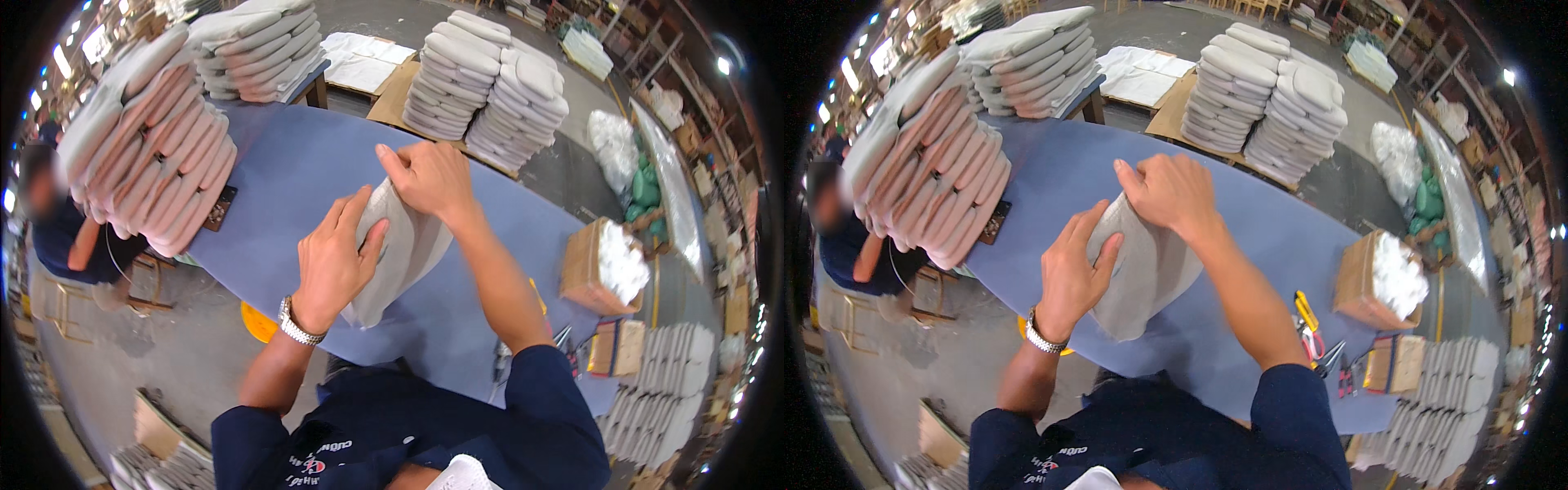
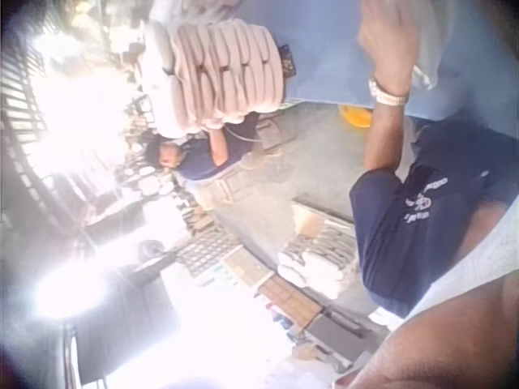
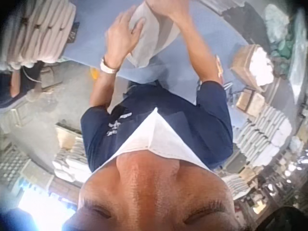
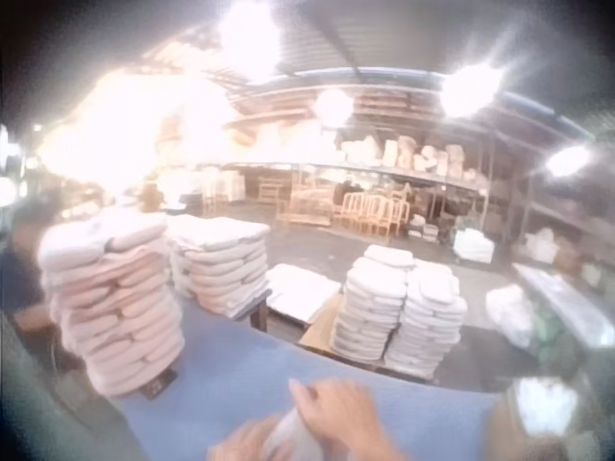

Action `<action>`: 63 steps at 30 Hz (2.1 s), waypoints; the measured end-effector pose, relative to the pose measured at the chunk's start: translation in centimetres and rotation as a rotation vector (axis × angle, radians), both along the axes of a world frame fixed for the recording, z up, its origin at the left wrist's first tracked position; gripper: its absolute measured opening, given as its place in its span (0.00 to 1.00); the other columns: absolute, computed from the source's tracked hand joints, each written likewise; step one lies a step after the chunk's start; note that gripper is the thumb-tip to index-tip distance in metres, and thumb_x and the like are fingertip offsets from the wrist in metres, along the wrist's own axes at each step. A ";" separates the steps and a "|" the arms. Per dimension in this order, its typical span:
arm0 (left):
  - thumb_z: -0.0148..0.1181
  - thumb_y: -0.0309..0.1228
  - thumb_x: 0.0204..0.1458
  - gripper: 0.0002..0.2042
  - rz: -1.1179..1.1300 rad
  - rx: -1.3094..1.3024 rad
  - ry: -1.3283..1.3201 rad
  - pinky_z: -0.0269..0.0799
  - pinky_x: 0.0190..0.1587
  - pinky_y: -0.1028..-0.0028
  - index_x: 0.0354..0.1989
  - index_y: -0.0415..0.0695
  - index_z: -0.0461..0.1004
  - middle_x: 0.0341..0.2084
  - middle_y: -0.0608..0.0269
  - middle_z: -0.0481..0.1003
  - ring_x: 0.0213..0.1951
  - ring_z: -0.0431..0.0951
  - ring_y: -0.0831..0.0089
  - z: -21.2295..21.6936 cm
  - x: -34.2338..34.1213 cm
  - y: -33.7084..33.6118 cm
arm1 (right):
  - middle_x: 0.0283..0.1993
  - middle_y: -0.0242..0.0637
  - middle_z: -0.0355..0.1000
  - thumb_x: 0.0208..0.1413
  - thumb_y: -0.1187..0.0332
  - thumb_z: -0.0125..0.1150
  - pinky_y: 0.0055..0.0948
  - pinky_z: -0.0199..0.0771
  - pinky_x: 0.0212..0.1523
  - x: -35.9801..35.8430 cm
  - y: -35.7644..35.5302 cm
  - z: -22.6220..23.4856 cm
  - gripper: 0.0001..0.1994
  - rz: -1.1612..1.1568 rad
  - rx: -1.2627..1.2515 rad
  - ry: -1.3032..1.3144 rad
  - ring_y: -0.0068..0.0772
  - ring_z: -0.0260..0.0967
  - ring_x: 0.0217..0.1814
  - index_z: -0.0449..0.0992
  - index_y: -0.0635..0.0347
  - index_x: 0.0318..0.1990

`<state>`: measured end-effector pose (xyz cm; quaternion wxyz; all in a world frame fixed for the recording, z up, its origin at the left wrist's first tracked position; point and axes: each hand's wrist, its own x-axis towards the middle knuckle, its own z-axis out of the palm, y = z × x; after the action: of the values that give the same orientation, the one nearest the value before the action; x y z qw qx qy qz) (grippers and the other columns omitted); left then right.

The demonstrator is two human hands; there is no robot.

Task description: The person assembles a cushion by inserting a foam insert into a fabric cover, folding and tucking the edges, and securing the cover with a staple gun. They trim excess fabric with scissors and continue stapling to finish the cushion.

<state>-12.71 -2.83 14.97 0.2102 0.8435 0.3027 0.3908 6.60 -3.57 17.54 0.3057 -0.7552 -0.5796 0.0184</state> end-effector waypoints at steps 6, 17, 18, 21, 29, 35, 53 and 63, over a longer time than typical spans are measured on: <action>0.71 0.48 0.53 0.28 0.069 0.122 0.211 0.78 0.42 0.60 0.53 0.38 0.79 0.43 0.49 0.82 0.42 0.83 0.50 2.4 0.6 0.5 | 0.22 0.48 0.76 0.64 0.43 0.55 0.49 0.73 0.34 0.2 0.4 -0.1 0.28 0.042 0.019 0.120 0.56 0.76 0.29 0.82 0.59 0.24; 0.65 0.45 0.60 0.21 -0.152 0.217 0.212 0.79 0.39 0.60 0.53 0.41 0.80 0.41 0.49 0.83 0.38 0.84 0.51 2.1 0.2 2.0 | 0.48 0.33 0.78 0.57 0.50 0.72 0.34 0.74 0.39 4.3 -3.1 -5.1 0.21 0.601 0.441 0.229 0.33 0.76 0.41 0.82 0.49 0.54; 0.64 0.44 0.61 0.20 -0.117 0.180 0.213 0.78 0.39 0.60 0.52 0.41 0.80 0.39 0.48 0.83 0.38 0.84 0.50 2.1 0.6 1.7 | 0.45 0.33 0.78 0.57 0.50 0.71 0.33 0.74 0.38 4.1 -3.0 -5.6 0.21 0.572 0.405 0.285 0.33 0.75 0.40 0.83 0.49 0.53; 0.61 0.41 0.64 0.17 -0.043 0.162 0.204 0.76 0.36 0.61 0.50 0.42 0.82 0.36 0.48 0.82 0.34 0.83 0.50 2.3 1.4 0.6 | 0.40 0.32 0.77 0.59 0.50 0.69 0.33 0.72 0.36 3.5 -3.1 -6.1 0.18 0.466 0.471 0.280 0.36 0.75 0.37 0.84 0.49 0.49; 0.57 0.40 0.66 0.17 0.025 0.181 0.194 0.68 0.25 0.58 0.31 0.41 0.82 0.18 0.48 0.75 0.21 0.76 0.48 2.6 1.7 0.3 | 0.25 0.40 0.75 0.59 0.47 0.66 0.42 0.69 0.30 2.1 -3.9 -4.2 0.19 0.305 0.386 0.292 0.45 0.72 0.28 0.84 0.55 0.32; 0.55 0.40 0.67 0.22 -0.013 0.055 0.309 0.62 0.22 0.55 0.21 0.38 0.76 0.13 0.43 0.69 0.16 0.69 0.44 3.3 2.2 0.5 | 0.15 0.44 0.67 0.54 0.51 0.63 0.43 0.64 0.26 3.1 -3.3 -1.6 0.24 0.200 0.058 0.332 0.45 0.61 0.18 0.75 0.65 0.19; 0.70 0.30 0.55 0.33 -0.419 -0.410 -0.384 0.76 0.56 0.65 0.69 0.34 0.65 0.55 0.42 0.78 0.55 0.82 0.56 -4.3 0.8 0.6 | 0.24 0.35 0.75 0.64 0.46 0.58 0.33 0.69 0.34 5.8 0.7 -3.6 0.28 -0.085 0.125 0.752 0.29 0.70 0.27 0.83 0.66 0.28; 0.65 0.27 0.58 0.38 -0.564 -0.485 -0.471 0.70 0.64 0.61 0.74 0.29 0.53 0.67 0.34 0.66 0.66 0.71 0.49 -7.0 4.7 4.7 | 0.58 0.49 0.77 0.74 0.43 0.34 0.37 0.74 0.61 8.8 -2.5 -21.9 0.35 -0.543 0.323 0.824 0.39 0.78 0.55 0.70 0.69 0.65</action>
<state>-7.96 1.90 7.95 0.5638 0.7073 0.0872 0.4174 15.39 -6.03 -4.37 0.6149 -0.7517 -0.1896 0.1446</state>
